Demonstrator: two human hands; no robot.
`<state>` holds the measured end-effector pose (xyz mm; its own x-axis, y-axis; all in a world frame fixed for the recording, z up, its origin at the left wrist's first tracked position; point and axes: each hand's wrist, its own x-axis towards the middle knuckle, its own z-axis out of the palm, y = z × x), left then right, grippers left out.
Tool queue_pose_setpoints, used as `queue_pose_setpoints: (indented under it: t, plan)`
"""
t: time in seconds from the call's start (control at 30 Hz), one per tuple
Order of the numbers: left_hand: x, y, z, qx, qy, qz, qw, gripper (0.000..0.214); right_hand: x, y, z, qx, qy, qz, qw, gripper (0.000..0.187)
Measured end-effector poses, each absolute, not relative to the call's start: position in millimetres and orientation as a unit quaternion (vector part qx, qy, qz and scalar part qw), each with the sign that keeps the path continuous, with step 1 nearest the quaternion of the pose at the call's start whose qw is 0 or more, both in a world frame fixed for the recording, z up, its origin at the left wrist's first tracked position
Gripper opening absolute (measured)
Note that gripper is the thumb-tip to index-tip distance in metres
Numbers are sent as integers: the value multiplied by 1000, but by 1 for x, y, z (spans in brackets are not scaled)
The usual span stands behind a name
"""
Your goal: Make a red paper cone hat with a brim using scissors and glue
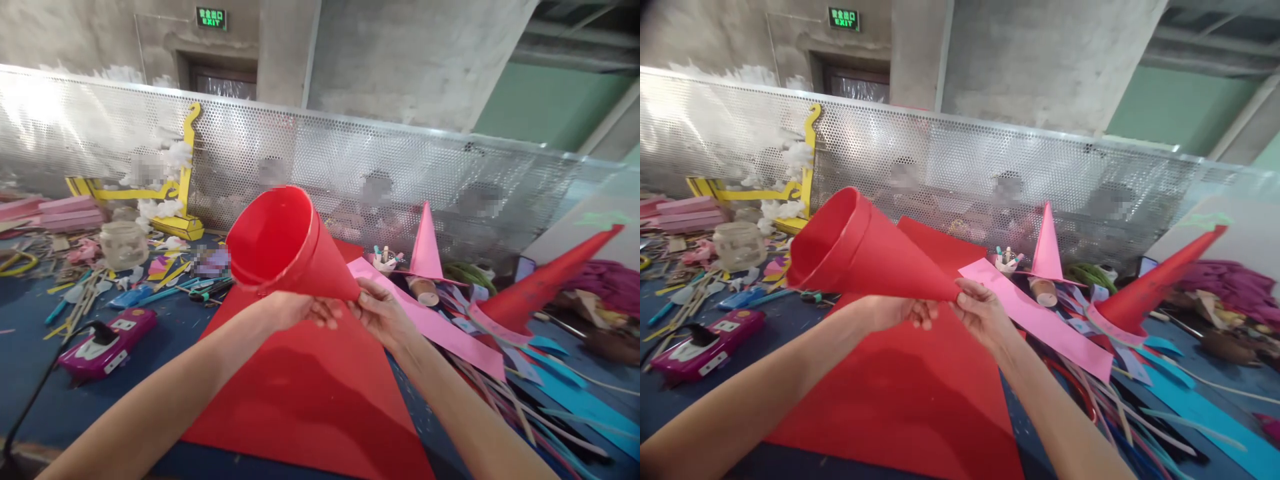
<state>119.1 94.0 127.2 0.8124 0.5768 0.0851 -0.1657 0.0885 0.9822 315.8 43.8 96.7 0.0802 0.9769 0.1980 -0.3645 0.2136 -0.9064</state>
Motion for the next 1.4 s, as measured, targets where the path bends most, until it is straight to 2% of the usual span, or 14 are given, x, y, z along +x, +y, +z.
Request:
queue_pose_setpoints:
  t: [0.07, 0.17, 0.33, 0.53, 0.7, 0.9, 1.03, 1.17, 1.27, 1.33, 1.4]
  plan:
    - [121, 91, 118, 633, 167, 327, 682, 16, 309, 45, 86, -335, -398, 541, 661, 36]
    - [128, 81, 110, 619, 130, 431, 644, 31, 290, 44, 72, -322, -362, 580, 655, 34]
    - [140, 73, 101, 546, 181, 566, 591, 26, 252, 36, 62, -287, -299, 634, 653, 29]
    - [142, 70, 84, 498, 237, 589, 591, 42, 231, 28, 66, -279, -319, 606, 673, 37]
    - [142, 64, 81, 504, 250, 589, 580, 36, 219, 30, 61, -304, -251, 584, 710, 27]
    - [131, 79, 78, 580, 216, 533, 577, 31, 222, 24, 57, -374, -292, 554, 684, 28]
    - [118, 97, 78, 643, 205, 509, 534, 29, 237, 19, 59, -476, -386, 462, 641, 22]
    - [101, 113, 80, 715, 282, 501, 398, 35, 261, 15, 78, -487, -402, 311, 711, 17]
    - [93, 123, 78, 775, 342, 442, 294, 44, 275, 8, 106, -477, -472, 133, 729, 16]
    - [91, 128, 75, 801, 367, 407, 240, 48, 279, 2, 126, -475, -533, 7, 700, 19]
    - [91, 131, 73, 818, 374, 389, 200, 48, 280, -3, 141, -468, -608, -78, 637, 21]
